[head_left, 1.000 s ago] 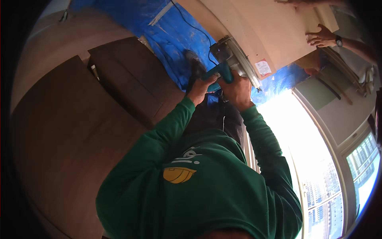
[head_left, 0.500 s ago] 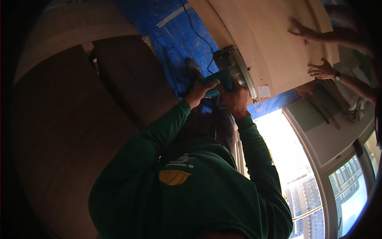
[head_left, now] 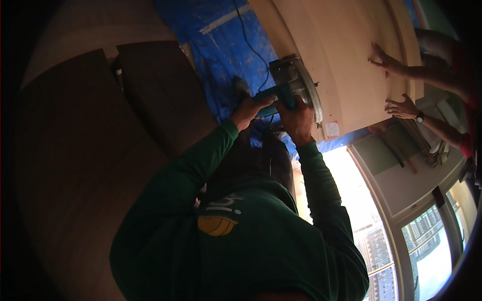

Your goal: The person measures and marks a large curved wooden panel with a tape measure and pencil. They then use a power drill to drive screws into the panel, securing it to a structure. Finally, they use a circular saw to cut the panel along a marked line.

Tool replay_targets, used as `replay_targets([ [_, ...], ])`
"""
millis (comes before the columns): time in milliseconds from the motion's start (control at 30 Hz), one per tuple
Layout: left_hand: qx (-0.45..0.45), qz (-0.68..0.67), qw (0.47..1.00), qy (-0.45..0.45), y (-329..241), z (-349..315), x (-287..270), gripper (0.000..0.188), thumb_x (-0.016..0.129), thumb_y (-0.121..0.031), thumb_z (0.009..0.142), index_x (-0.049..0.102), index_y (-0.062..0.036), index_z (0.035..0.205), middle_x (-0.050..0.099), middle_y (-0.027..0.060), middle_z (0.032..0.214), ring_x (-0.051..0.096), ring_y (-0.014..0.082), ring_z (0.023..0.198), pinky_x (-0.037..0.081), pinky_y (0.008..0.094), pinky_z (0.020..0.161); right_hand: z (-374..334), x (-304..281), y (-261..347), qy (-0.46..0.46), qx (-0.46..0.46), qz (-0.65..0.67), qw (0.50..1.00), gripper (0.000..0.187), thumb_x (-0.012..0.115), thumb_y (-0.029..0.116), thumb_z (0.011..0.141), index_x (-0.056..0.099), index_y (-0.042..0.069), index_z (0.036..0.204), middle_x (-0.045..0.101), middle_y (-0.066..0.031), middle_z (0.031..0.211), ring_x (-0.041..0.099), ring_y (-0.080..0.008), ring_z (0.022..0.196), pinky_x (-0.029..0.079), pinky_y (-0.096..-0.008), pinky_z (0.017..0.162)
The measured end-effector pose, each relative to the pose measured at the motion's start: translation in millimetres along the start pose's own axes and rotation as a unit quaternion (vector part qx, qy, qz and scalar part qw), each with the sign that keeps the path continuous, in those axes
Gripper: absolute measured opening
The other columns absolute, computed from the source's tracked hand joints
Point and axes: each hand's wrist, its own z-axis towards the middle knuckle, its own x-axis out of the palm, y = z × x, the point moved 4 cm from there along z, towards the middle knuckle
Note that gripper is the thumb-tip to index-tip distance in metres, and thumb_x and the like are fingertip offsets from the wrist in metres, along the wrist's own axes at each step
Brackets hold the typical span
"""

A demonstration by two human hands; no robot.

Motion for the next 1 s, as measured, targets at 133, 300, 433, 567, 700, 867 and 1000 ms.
replay_targets([
  [133, -0.004, 0.025, 1.000, 0.000, -12, 7, -7, 0.056, 0.088, -0.061, 0.096, 0.081, -0.0160, 0.128, 0.078, -0.0011, 0.115, 0.070, 0.0123, 0.097, 0.056, 0.0390, 0.079, 13, 0, 10, 0.005, -0.004, -0.004, 1.000, 0.034, 0.089, 0.032, 0.085, 0.077, 0.002, 0.096, 0.075, -0.0203, 0.075, 0.078, -0.0399, 0.071, 0.059, -0.0500, 0.066],
  [300, -0.022, 0.034, 0.999, 0.001, -32, 11, -15, 0.063, 0.089, -0.066, 0.092, 0.081, -0.0146, 0.128, 0.077, 0.0006, 0.113, 0.071, 0.0149, 0.100, 0.056, 0.0414, 0.082, 30, 4, 25, 0.011, 0.000, -0.004, 1.000, 0.036, 0.088, 0.034, 0.086, 0.078, 0.002, 0.098, 0.077, -0.0217, 0.078, 0.079, -0.0416, 0.073, 0.060, -0.0512, 0.068],
  [433, -0.028, 0.033, 0.999, -0.004, -54, 13, -19, 0.063, 0.090, -0.067, 0.091, 0.082, -0.0138, 0.124, 0.078, 0.0006, 0.109, 0.071, 0.0152, 0.095, 0.056, 0.0403, 0.081, 45, 5, 36, 0.045, 0.046, -0.027, 0.998, 0.038, 0.083, 0.037, 0.088, 0.080, 0.001, 0.102, 0.079, -0.0226, 0.082, 0.080, -0.0420, 0.079, 0.061, -0.0516, 0.075],
  [567, 0.006, 0.030, 0.999, -0.032, -77, 19, -29, 0.061, 0.093, -0.068, 0.087, 0.084, -0.0142, 0.115, 0.078, -0.0013, 0.103, 0.069, 0.0140, 0.087, 0.053, 0.0375, 0.077, 65, 11, 55, 0.041, 0.044, -0.017, 0.998, 0.043, 0.085, 0.041, 0.087, 0.082, 0.001, 0.104, 0.079, -0.0247, 0.083, 0.081, -0.0463, 0.081, 0.064, -0.0540, 0.078],
  [700, -0.011, 0.037, 0.999, -0.036, -93, 28, -37, 0.063, 0.092, -0.070, 0.086, 0.086, -0.0133, 0.113, 0.079, -0.0004, 0.102, 0.069, 0.0147, 0.089, 0.053, 0.0354, 0.075, 85, 14, 70, 0.023, 0.051, -0.031, 0.998, 0.041, 0.084, 0.038, 0.087, 0.081, 0.001, 0.102, 0.079, -0.0248, 0.084, 0.080, -0.0471, 0.083, 0.063, -0.0541, 0.079],
  [867, -0.019, 0.053, 0.998, -0.038, -119, 47, -47, 0.069, 0.091, -0.073, 0.086, 0.086, -0.0107, 0.115, 0.080, 0.0032, 0.108, 0.071, 0.0176, 0.093, 0.055, 0.0367, 0.077, 114, 17, 87, 0.043, 0.030, -0.023, 0.998, 0.042, 0.080, 0.039, 0.088, 0.082, 0.001, 0.105, 0.079, -0.0279, 0.090, 0.079, -0.0475, 0.086, 0.062, -0.0547, 0.082],
  [1000, -0.021, 0.052, 0.998, -0.029, -139, 58, -57, 0.075, 0.088, -0.077, 0.087, 0.085, -0.0091, 0.119, 0.080, 0.0058, 0.113, 0.071, 0.0201, 0.102, 0.055, 0.0402, 0.081, 137, 20, 105, 0.038, 0.028, -0.043, 0.998, 0.039, 0.081, 0.036, 0.087, 0.082, 0.000, 0.102, 0.080, -0.0277, 0.089, 0.080, -0.0481, 0.089, 0.063, -0.0549, 0.082],
])
